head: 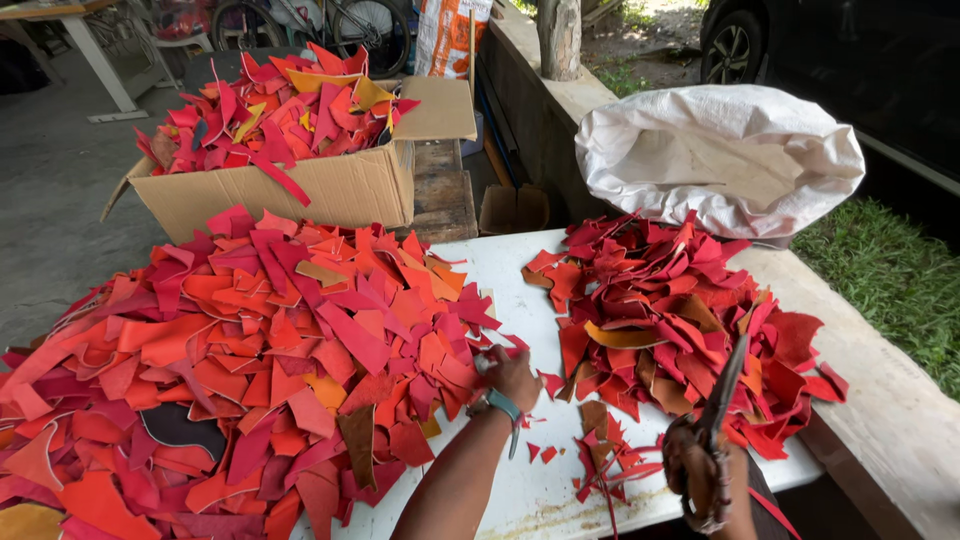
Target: The person uses scissors to cut red and orange fabric pieces into smaller strips on a white table. The cut pieces are placed into a pile on the right side of the table while the uncut fabric remains in a large pile on the left.
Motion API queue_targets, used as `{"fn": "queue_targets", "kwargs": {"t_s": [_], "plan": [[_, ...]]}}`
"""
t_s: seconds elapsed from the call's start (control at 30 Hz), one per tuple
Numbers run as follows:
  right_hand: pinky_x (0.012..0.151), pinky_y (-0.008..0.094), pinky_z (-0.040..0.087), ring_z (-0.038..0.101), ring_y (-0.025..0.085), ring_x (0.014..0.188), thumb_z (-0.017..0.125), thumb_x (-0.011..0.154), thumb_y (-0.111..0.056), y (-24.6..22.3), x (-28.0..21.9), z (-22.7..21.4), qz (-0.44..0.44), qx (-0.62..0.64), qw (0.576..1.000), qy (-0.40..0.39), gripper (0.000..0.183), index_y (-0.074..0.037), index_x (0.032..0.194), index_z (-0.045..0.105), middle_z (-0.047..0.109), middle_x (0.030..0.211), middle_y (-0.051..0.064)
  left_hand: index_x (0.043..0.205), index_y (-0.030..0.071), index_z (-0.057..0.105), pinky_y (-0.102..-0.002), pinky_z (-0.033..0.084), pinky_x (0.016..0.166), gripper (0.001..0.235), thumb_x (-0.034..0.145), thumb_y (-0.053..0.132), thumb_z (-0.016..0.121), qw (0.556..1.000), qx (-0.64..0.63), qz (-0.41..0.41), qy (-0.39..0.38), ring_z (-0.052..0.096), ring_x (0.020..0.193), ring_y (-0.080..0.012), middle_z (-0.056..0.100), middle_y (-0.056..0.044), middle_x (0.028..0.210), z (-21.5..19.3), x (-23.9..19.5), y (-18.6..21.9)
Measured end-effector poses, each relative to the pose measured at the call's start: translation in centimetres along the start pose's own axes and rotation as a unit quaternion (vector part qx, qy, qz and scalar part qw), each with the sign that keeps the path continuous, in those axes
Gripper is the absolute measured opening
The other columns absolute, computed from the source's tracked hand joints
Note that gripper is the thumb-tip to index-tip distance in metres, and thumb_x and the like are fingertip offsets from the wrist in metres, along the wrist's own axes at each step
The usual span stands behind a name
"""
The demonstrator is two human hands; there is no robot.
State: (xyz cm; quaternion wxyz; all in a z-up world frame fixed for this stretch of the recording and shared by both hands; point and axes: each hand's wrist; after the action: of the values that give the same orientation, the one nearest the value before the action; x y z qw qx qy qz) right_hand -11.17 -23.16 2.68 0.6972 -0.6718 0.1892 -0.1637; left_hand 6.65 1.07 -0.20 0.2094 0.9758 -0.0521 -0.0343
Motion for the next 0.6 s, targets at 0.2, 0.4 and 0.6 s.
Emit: {"fn": "queue_targets", "kwargs": {"t_s": [0.2,0.4,0.6], "plan": [[0.039,0.033,0.034,0.047,0.017,0.042,0.062,0.087,-0.012,2.0,-1.4,3.2,0.02,-0.011,0.996,-0.088,0.019,0.004,0.076,0.06,0.052,0.057,0.008,0.136,0.005,0.045,-0.052,0.055,0.079,0.064,0.08,0.012,0.075,0.978,0.006,0.191,-0.087,0.064,0.099,-0.0456,0.057,-0.028,0.115,0.6,-6.3,1.1],[0.041,0.031,0.038,0.05,0.014,0.045,0.063,0.087,-0.017,2.3,-2.9,5.4,0.013,-0.043,0.989,-0.14,0.019,-0.001,0.078,0.062,0.055,0.059,0.004,0.153,0.006,0.03,-0.054,0.054,0.069,0.088,0.078,0.01,0.076,0.958,-0.006,0.281,-0.058,0.065,0.086,-0.0452,0.06,-0.025,0.096,-1.3,-10.0,-0.3],[0.041,0.031,0.041,0.052,0.015,0.044,0.065,0.09,-0.025,1.3,-4.1,6.9,0.026,-0.094,0.981,-0.167,0.029,0.0,0.076,0.063,0.054,0.055,0.006,0.129,0.01,0.051,-0.05,0.055,0.068,0.027,0.105,0.01,0.064,0.936,0.041,0.35,-0.019,0.067,0.083,-0.0379,0.061,-0.021,0.103,-0.1,-12.1,-1.3]]}}
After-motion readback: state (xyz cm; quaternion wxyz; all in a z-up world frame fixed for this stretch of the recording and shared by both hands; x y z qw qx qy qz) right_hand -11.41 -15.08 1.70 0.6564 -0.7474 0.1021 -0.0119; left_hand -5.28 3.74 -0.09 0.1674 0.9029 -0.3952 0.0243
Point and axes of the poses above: each hand's wrist, its own x-axis towards the middle knuckle, its own z-axis out of the palm, y = z × x
